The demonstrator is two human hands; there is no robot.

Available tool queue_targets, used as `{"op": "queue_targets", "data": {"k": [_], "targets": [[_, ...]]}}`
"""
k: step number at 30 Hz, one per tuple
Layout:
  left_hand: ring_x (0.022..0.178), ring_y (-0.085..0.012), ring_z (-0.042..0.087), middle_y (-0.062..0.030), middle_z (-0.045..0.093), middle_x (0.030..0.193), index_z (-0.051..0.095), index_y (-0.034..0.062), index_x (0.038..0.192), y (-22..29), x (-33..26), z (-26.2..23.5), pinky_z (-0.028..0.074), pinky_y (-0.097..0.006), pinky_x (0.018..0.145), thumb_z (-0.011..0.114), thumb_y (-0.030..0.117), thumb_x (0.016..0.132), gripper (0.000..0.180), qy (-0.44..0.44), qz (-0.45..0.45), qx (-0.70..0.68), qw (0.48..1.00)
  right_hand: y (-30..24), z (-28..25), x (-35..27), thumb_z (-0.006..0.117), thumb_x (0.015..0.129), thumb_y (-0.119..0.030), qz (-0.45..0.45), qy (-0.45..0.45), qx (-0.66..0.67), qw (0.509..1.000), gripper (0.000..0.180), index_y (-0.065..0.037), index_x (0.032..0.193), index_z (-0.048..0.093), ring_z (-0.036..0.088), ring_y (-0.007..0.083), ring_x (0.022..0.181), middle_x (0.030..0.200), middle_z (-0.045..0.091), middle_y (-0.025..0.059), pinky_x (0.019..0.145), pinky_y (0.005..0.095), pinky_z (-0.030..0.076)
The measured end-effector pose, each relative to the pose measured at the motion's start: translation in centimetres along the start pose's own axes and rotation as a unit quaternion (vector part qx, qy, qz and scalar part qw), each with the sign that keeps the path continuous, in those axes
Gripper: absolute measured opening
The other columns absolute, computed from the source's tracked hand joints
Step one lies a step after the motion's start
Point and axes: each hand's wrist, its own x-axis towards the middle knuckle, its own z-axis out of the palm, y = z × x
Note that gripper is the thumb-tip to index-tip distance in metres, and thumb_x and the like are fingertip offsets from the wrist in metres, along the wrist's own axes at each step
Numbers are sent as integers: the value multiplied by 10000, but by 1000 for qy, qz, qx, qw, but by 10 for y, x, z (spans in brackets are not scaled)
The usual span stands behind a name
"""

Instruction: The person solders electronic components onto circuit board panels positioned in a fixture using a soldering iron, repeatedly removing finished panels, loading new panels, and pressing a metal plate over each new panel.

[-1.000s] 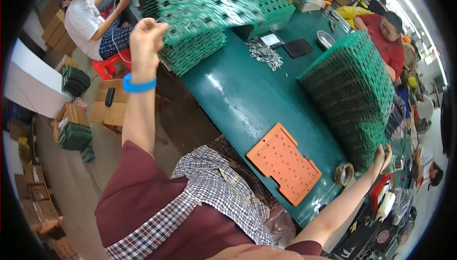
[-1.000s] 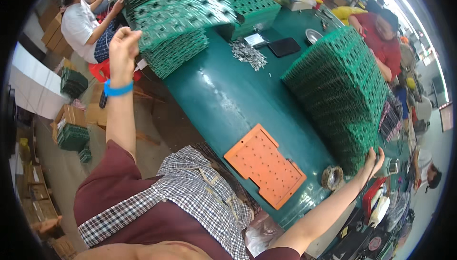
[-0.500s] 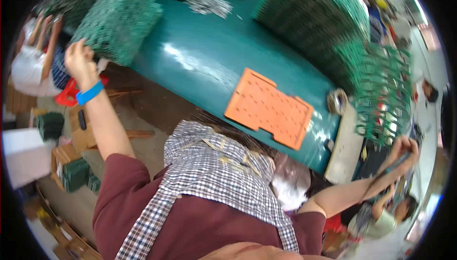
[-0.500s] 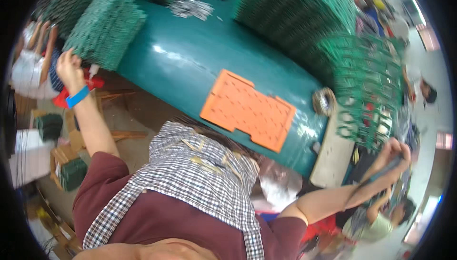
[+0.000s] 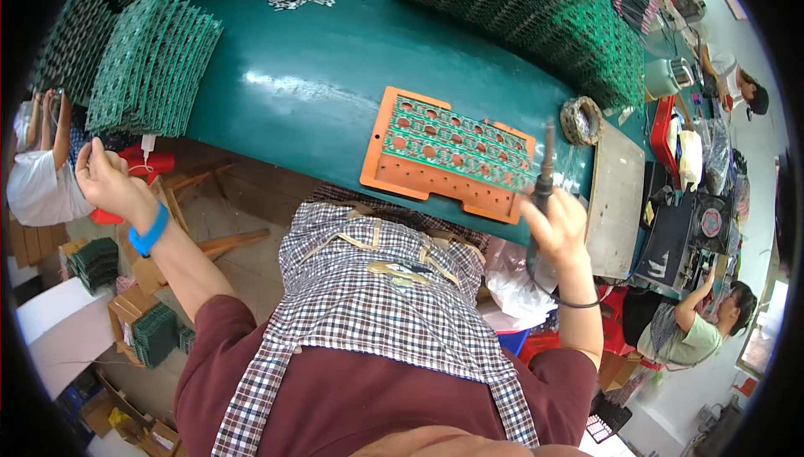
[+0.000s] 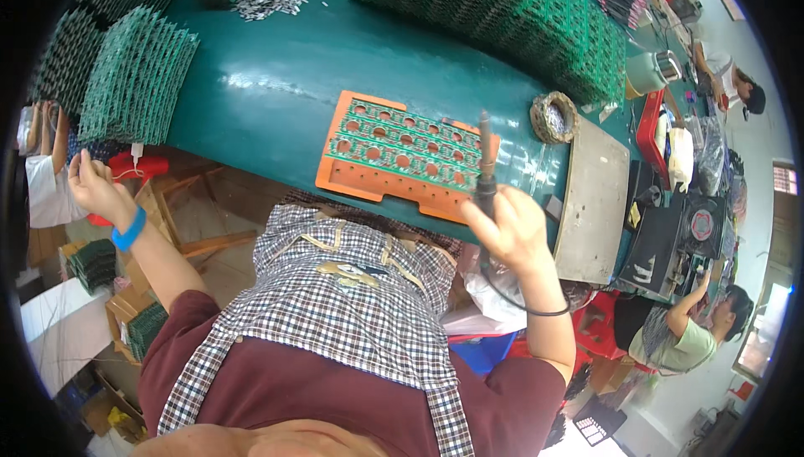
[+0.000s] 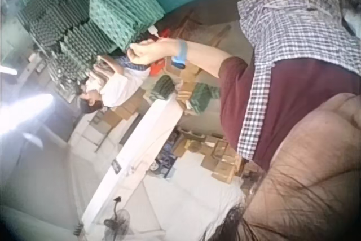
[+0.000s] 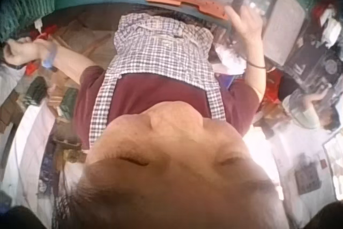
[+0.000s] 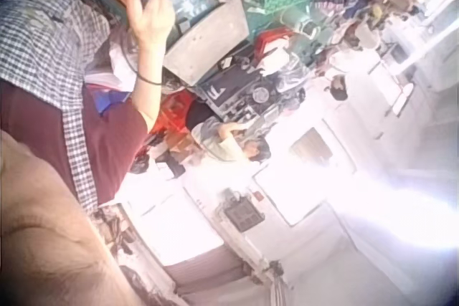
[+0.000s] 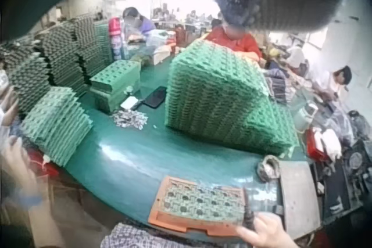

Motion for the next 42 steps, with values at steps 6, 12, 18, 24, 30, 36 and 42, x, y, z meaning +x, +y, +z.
{"op": "queue_targets", "data": {"k": [6,12,18,24,30,36,42], "targets": [[840,-253,634,-137,607,1093,604,71,1103,5,-164,42,514,-336,685,553,124,900,216,-632,237,205,709,-28,20,-21,635,664,-93,68,-32,44,996,334,-139,995,618,544,192,615,721,517,40,501,304,435],[780,-252,650,-125,483,1320,579,211,1189,6,-201,72,548,-352,615,658,267,811,390,-775,313,152,528,14,9,-8,654,710,-32,203,-76,106,970,338,-87,1034,575,587,323,871,881,608,98,706,399,470],[765,-212,649,-174,453,1356,576,228,1207,5,-207,86,545,-307,589,642,338,822,406,-804,357,190,435,21,15,7,668,728,-65,216,-180,147,948,380,-105,1086,549,562,310,888,902,588,92,769,406,432],[740,-192,640,-170,463,1345,576,233,1217,8,-208,85,543,-297,582,661,330,804,433,-796,365,183,447,20,13,14,672,733,-74,211,-170,144,952,368,-123,1078,554,556,294,823,875,576,79,733,401,431],[764,-180,646,-94,473,1347,576,240,1217,8,-203,89,554,-292,603,678,301,784,449,-808,337,176,450,18,15,13,649,749,-53,241,-141,197,940,338,-127,1066,555,562,285,818,846,561,73,701,398,444],[780,-180,647,-96,463,1349,577,243,1216,5,-199,88,553,-293,609,702,275,763,471,-793,353,209,451,16,22,10,675,726,6,228,-118,197,946,351,-88,1045,564,567,304,776,883,588,116,659,389,449],[774,-176,641,-96,450,1365,571,250,1232,3,-199,87,551,-294,602,698,274,767,483,-791,349,208,457,13,23,8,682,729,2,239,-114,220,939,391,-95,1090,568,570,300,788,894,590,114,667,389,448]]}}
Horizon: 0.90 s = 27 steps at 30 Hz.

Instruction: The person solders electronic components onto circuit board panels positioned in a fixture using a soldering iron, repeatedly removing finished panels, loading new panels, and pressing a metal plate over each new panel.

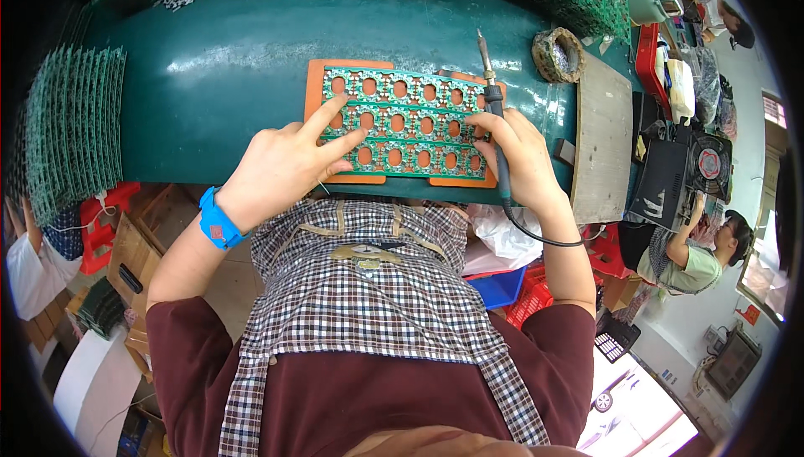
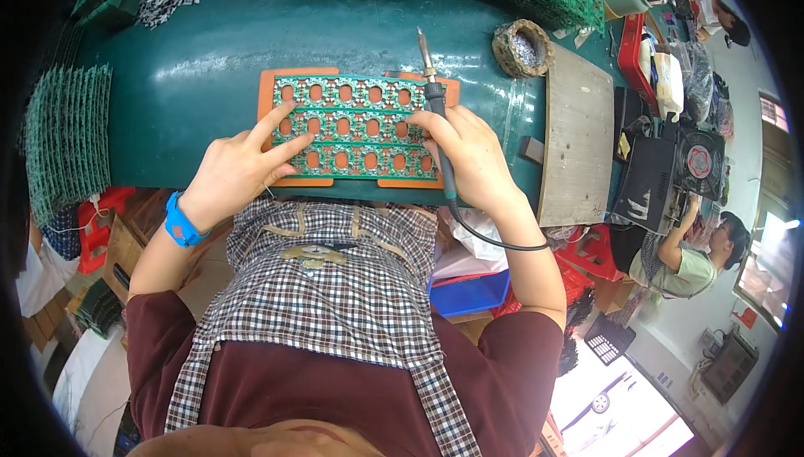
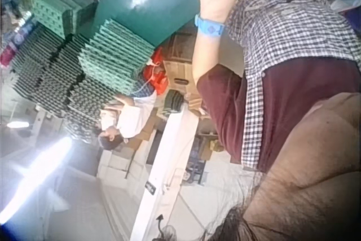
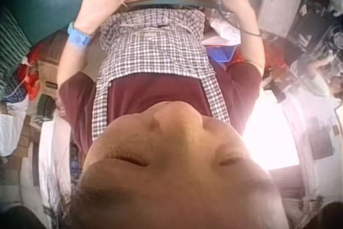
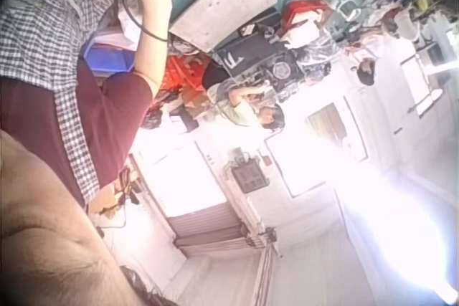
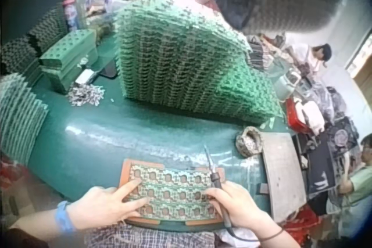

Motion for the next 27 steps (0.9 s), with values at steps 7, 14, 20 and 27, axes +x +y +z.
{"op": "queue_targets", "data": {"k": [7,14,20,27], "targets": [[735,-167,627,-102,433,1392,563,259,1255,-4,-3,-2,545,-286,587,679,299,786,484,4,6,24,1000,-2,-3,1,656,743,-50,-2,-6,-46,999,410,-124,1134,559,546,303,838,871,566,86,748,401,427],[697,-139,612,-125,453,1374,581,264,1228,-1,-3,0,533,-262,565,681,305,786,456,19,16,38,999,-15,-8,9,653,751,-58,-5,-31,-86,996,388,-128,1121,563,553,295,809,862,565,80,728,395,419],[681,-131,606,-118,471,1358,606,254,1194,2,-5,4,519,-255,536,680,313,781,424,28,38,17,999,-27,8,25,662,746,-47,-26,4,-26,999,363,-131,1087,569,562,291,811,847,577,70,708,398,421],[655,-129,601,-116,483,1350,614,253,1187,1,-6,8,509,-245,507,683,314,776,421,52,40,13,998,-28,23,37,664,744,-45,-22,-10,7,1000,375,-131,1097,572,562,284,805,835,576,69,719,395,429]]}}
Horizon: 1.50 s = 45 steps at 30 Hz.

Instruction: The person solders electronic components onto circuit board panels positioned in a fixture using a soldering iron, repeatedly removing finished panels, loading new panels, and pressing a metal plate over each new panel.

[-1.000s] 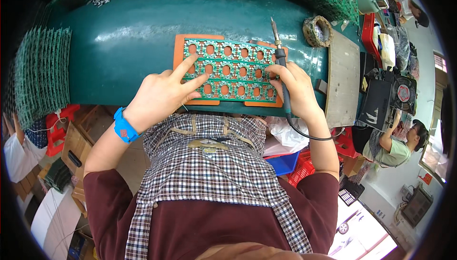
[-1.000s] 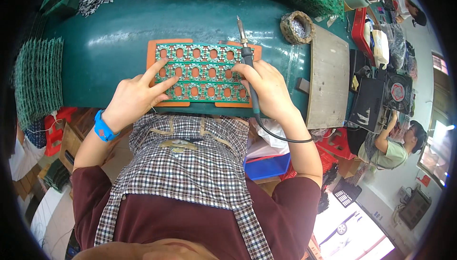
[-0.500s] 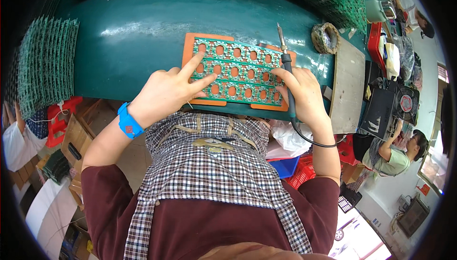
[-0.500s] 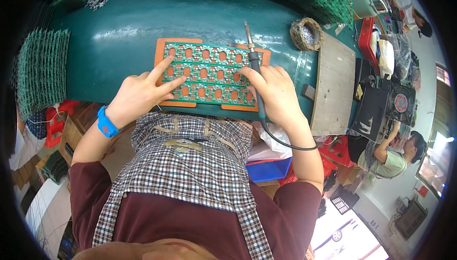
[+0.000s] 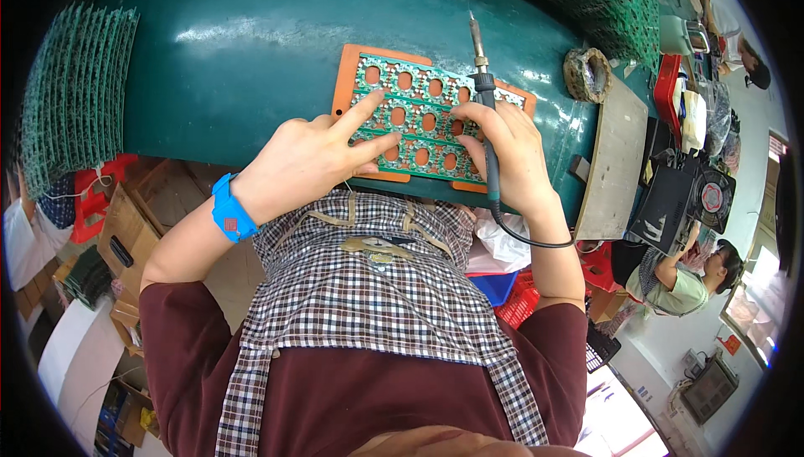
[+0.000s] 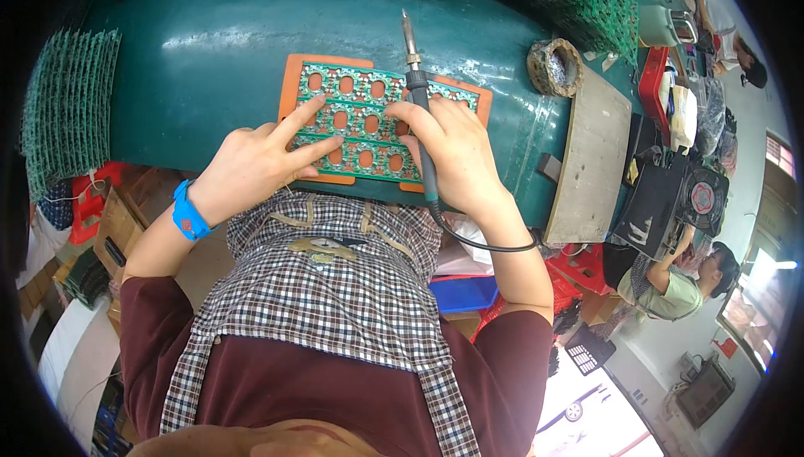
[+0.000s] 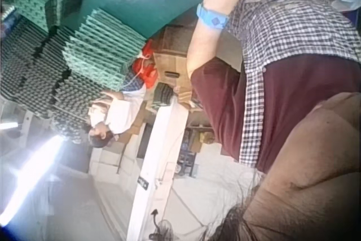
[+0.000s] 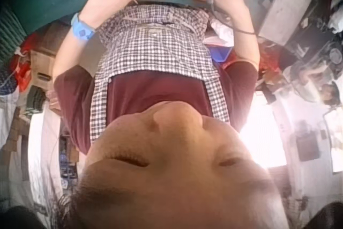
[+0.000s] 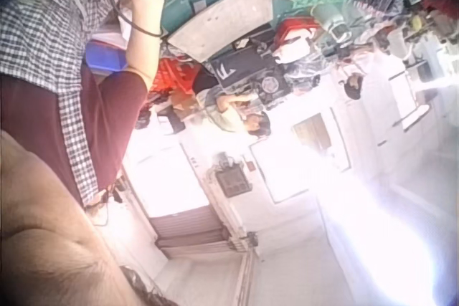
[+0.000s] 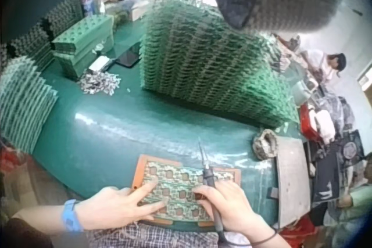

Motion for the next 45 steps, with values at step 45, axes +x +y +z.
{"op": "queue_targets", "data": {"k": [45], "targets": [[668,-155,627,-116,442,1395,586,271,1194,-2,0,9,507,-262,485,670,312,802,404,11,-25,-16,1000,-20,30,66,590,769,33,-60,67,106,990,385,-106,1126,556,578,290,803,849,616,78,726,395,446]]}}
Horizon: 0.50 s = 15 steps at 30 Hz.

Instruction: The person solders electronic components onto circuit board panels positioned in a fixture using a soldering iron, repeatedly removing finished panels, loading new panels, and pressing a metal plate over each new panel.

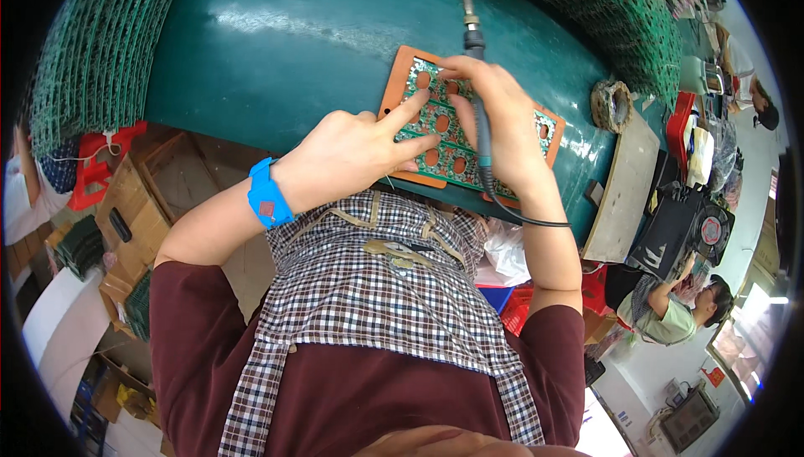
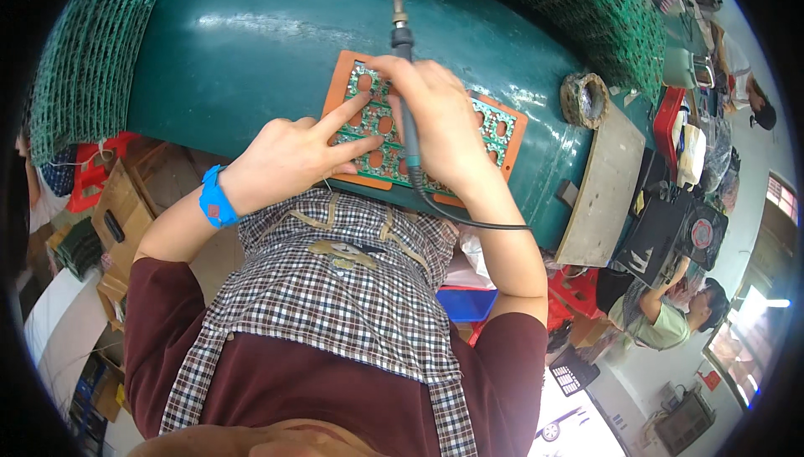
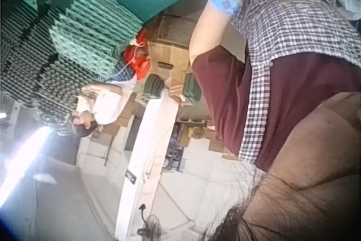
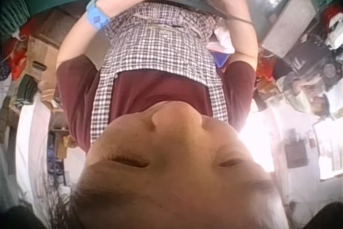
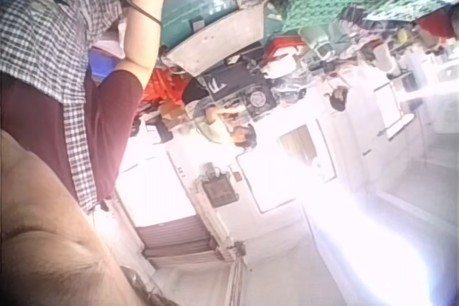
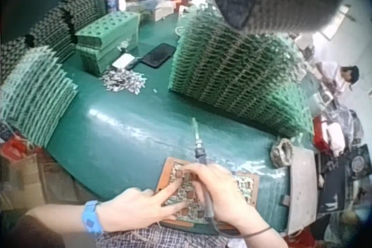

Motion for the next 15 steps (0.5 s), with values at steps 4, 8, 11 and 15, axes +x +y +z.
{"op": "queue_targets", "data": {"k": [4,8,11,15], "targets": [[674,-147,630,-121,456,1375,588,256,1185,3,3,-5,507,-257,487,657,324,818,380,-19,-5,8,1000,4,-50,-23,649,736,15,36,-10,-143,989,379,-107,1090,585,570,315,806,843,600,101,726,402,432],[682,-144,634,-122,469,1355,589,251,1190,3,8,-10,514,-253,510,647,335,826,377,-21,3,13,1000,14,-82,-57,678,726,-15,58,-29,-176,982,397,-105,1098,577,571,301,810,844,601,85,743,400,428],[688,-151,637,-136,470,1348,585,246,1208,6,12,-9,521,-252,531,641,342,829,394,-27,24,9,999,16,-87,-74,688,721,-36,117,-81,-183,973,440,-104,1134,555,564,300,837,895,609,81,757,402,420],[693,-154,637,-147,477,1335,589,241,1210,9,16,-9,526,-250,545,642,332,831,394,-44,31,32,998,16,-82,-78,699,725,-29,103,-79,-190,973,433,-98,1131,564,541,307,794,814,564,97,727,398,420]]}}
